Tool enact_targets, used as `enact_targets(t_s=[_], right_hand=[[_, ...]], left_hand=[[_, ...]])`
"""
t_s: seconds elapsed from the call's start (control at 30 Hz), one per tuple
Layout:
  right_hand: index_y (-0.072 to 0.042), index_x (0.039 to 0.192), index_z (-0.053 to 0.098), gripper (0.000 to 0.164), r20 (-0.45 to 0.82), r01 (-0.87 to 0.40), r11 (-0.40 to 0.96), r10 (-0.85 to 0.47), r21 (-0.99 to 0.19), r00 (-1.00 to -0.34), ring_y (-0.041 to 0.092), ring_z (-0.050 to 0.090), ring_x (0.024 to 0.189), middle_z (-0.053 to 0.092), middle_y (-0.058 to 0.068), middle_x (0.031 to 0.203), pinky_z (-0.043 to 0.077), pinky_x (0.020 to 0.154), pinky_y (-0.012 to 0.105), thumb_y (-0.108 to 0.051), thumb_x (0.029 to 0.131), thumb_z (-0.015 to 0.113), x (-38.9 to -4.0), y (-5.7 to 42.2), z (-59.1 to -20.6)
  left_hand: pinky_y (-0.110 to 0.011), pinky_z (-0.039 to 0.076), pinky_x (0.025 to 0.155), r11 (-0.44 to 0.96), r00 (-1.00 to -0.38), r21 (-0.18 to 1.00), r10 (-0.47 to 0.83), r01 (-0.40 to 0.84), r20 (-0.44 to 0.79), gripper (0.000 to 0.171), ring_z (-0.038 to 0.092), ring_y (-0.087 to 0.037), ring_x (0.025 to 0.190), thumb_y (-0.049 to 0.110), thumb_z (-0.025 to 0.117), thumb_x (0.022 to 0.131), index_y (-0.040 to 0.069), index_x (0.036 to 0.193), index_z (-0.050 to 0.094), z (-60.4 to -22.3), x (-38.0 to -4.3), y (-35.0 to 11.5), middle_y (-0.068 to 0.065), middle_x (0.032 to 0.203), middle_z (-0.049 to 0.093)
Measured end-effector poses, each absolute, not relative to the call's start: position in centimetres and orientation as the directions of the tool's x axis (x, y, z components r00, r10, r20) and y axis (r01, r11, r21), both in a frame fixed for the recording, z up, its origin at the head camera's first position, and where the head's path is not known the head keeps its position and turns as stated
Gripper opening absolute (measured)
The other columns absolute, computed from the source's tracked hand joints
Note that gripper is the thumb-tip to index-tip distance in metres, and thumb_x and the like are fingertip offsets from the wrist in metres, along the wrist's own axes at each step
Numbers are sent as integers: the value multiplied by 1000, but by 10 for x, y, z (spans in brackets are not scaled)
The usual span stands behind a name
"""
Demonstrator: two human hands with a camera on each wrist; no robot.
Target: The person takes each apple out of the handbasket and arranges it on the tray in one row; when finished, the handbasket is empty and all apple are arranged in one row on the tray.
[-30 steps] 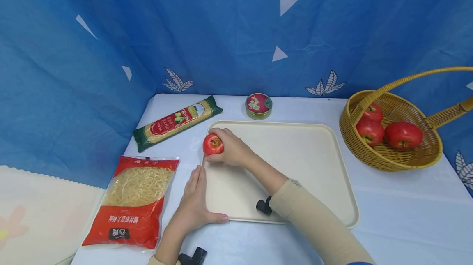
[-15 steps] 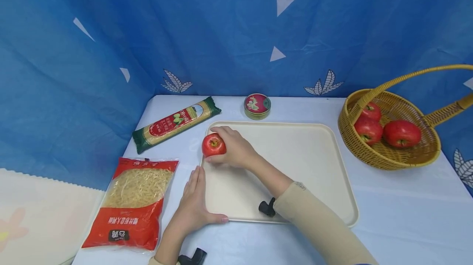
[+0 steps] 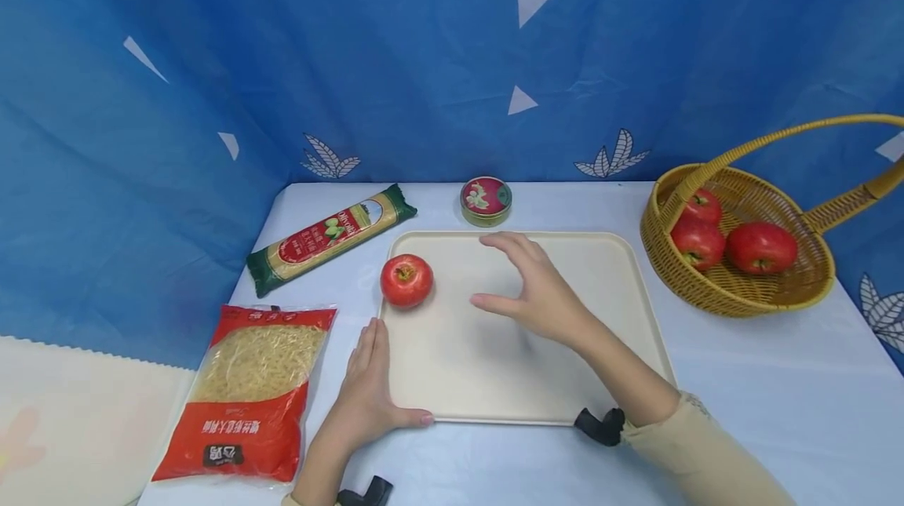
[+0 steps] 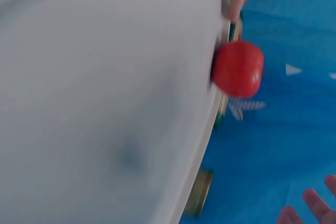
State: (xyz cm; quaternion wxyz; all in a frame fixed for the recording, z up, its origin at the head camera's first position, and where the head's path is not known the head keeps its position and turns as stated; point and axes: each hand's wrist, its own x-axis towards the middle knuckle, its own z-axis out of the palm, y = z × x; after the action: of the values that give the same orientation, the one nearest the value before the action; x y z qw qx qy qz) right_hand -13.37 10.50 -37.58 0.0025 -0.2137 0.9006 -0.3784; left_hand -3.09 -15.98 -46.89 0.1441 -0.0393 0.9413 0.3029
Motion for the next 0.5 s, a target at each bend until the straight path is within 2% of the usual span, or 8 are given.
enact_targets(t_s=[0.07,0.23,0.37,0.47,0.5], right_hand=[[-31,139,41,78,197,-388,617,-355,-685,-914,15,35,135,40,-9,144,41,103,53,-59,73,71,-129,128,-374],[-25,136,47,72,307,-392,642,-246,-659,-919,20,41,127,46,1,138,42,98,52,-41,74,79,-119,188,-370],[-22,136,49,71,353,-325,727,-121,-604,-928,22,43,122,49,7,135,40,98,26,-29,73,82,-111,240,-368],[-21,138,48,72,363,-236,789,-18,-567,-932,25,40,124,47,10,137,28,88,3,-25,74,81,-108,279,-368],[-20,138,47,72,363,-204,800,18,-564,-932,27,39,125,45,12,139,26,86,2,-24,75,80,-108,292,-368]], left_hand=[[-54,12,117,815,-957,558,16,-156,-291,156,-4,-29,148,78,77,36,22,151,-12,-469,-31,-160,-4,161,-8],[-53,12,117,814,-956,559,19,-156,-294,155,-4,-28,148,78,77,37,22,152,-11,-470,-31,-160,-3,161,-8],[-55,12,117,807,-955,567,16,-163,-297,155,-3,-28,148,79,76,36,23,151,-12,-472,-31,-160,-3,161,-8],[-56,12,116,803,-956,572,15,-164,-294,156,-3,-29,148,80,76,35,24,151,-12,-473,-32,-161,-3,161,-8],[-56,13,116,803,-956,573,15,-164,-294,155,-3,-29,148,80,75,35,24,151,-12,-473,-32,-161,-3,161,-8]])
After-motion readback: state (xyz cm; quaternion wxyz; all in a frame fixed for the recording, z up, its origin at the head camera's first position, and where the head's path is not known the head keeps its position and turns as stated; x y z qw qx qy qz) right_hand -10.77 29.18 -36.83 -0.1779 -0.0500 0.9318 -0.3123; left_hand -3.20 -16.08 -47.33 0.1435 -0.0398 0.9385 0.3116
